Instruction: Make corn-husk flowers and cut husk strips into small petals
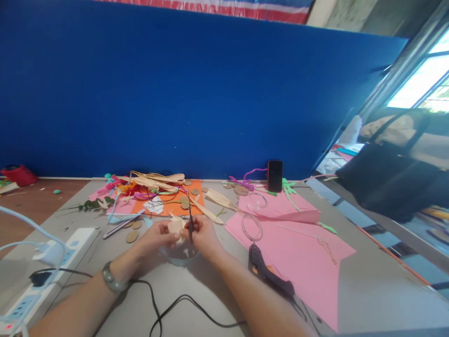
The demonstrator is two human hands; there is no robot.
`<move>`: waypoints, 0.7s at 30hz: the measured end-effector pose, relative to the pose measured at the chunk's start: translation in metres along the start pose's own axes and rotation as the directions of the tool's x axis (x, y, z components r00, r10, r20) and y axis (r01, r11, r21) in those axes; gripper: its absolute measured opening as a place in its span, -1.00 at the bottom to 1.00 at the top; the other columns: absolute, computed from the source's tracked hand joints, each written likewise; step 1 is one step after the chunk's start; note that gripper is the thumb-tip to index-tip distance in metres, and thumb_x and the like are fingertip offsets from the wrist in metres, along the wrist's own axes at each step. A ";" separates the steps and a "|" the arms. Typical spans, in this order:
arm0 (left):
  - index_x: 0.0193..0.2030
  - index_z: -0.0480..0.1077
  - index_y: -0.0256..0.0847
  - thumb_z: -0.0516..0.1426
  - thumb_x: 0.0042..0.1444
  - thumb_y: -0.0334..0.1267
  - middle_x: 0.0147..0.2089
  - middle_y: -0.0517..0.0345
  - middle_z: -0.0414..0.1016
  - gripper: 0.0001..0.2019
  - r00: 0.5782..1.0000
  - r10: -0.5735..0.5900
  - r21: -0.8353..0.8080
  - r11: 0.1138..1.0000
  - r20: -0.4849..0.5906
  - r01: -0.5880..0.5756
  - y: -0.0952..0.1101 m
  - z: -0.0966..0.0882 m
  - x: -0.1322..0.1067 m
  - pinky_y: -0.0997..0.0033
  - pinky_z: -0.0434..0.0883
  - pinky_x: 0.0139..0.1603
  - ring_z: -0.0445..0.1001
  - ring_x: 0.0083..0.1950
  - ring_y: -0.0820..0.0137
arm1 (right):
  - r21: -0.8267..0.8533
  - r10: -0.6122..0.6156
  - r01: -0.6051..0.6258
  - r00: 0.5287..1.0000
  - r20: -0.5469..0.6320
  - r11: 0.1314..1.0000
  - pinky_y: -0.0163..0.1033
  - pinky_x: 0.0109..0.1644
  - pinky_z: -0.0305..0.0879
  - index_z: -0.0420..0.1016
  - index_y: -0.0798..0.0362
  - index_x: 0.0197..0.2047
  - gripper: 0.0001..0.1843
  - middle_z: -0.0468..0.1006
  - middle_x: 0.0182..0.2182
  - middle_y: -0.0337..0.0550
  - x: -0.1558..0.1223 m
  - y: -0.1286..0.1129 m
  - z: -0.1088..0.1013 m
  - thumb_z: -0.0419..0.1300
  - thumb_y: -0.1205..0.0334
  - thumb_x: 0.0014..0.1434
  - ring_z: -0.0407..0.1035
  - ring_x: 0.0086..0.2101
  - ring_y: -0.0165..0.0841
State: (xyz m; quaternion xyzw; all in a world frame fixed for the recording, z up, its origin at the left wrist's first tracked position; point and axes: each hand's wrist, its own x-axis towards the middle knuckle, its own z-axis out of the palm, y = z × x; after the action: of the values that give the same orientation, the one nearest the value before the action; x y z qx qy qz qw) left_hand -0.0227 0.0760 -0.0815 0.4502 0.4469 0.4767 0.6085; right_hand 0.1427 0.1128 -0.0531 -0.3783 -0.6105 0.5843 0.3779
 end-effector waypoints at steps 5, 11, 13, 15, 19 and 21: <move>-0.32 0.48 -0.31 0.31 -0.23 -0.34 -0.55 0.14 0.50 -0.75 0.995 -0.094 0.014 0.995 0.024 0.094 -0.003 0.001 -0.002 0.51 0.30 -0.53 0.43 -0.55 0.43 | -0.002 -0.022 0.022 1.000 -0.016 1.000 -0.36 -0.50 0.09 0.31 0.07 -0.47 -0.67 0.35 -0.63 -0.37 -0.001 0.003 0.002 0.38 0.14 -0.19 0.18 -0.59 -0.50; -0.35 0.46 -0.31 0.31 -0.17 -0.28 -0.49 0.12 0.51 -0.78 0.992 0.030 -0.106 0.993 -0.125 -0.043 0.007 0.005 -0.005 0.52 0.32 -0.50 0.43 -0.52 0.46 | -0.042 -0.063 0.061 0.997 -0.045 0.997 -0.36 -0.48 0.09 0.32 0.07 -0.42 -0.63 0.28 -0.59 -0.35 -0.005 -0.009 0.003 0.24 -0.08 0.00 0.17 -0.56 -0.47; -0.36 0.45 -0.30 0.32 -0.15 -0.25 -0.45 0.13 0.51 -0.77 0.973 0.073 -0.201 0.972 -0.221 -0.119 0.013 0.005 -0.005 0.54 0.32 -0.47 0.43 -0.49 0.48 | -0.084 -0.063 0.066 0.997 0.040 0.994 -0.35 -0.46 0.12 0.33 0.07 -0.40 -0.59 0.30 -0.56 -0.31 -0.008 -0.015 0.004 0.15 -0.15 0.08 0.19 -0.53 -0.45; -0.36 0.44 -0.29 0.32 -0.15 -0.24 -0.43 0.17 0.49 -0.77 0.950 0.079 -0.288 0.943 -0.301 -0.170 0.017 0.005 -0.005 0.56 0.32 -0.45 0.43 -0.47 0.50 | -0.118 -0.044 0.058 0.992 0.119 0.991 -0.33 -0.43 0.16 0.33 0.07 -0.40 -0.58 0.33 -0.52 -0.27 -0.011 -0.018 0.007 0.14 -0.17 0.07 0.24 -0.49 -0.42; -0.41 0.41 -0.26 0.32 -0.15 -0.24 -0.47 0.23 0.44 -0.79 0.924 0.049 -0.376 0.904 -0.378 -0.202 0.020 0.004 -0.003 0.57 0.32 -0.42 0.38 -0.47 0.54 | -0.135 0.019 0.010 0.976 0.215 0.991 -0.32 -0.42 0.18 0.32 0.06 -0.41 -0.59 0.37 -0.51 -0.25 -0.013 -0.011 0.014 0.17 -0.16 0.04 0.27 -0.48 -0.39; -0.44 0.40 -0.27 0.32 -0.15 -0.23 -0.49 0.24 0.43 -0.79 0.922 0.049 -0.379 0.902 -0.383 -0.206 0.020 0.005 -0.003 0.56 0.31 -0.42 0.36 -0.49 0.55 | -0.144 0.046 -0.011 0.970 0.239 0.990 -0.31 -0.44 0.16 0.32 0.06 -0.43 -0.58 0.37 -0.53 -0.24 -0.013 -0.005 0.017 0.19 -0.17 0.03 0.26 -0.51 -0.40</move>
State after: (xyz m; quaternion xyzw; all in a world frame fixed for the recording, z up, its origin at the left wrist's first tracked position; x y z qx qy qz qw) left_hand -0.0215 0.0757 -0.0604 0.2444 0.4104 0.6745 0.5629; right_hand 0.1333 0.0936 -0.0492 -0.3391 -0.6863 0.5866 0.2645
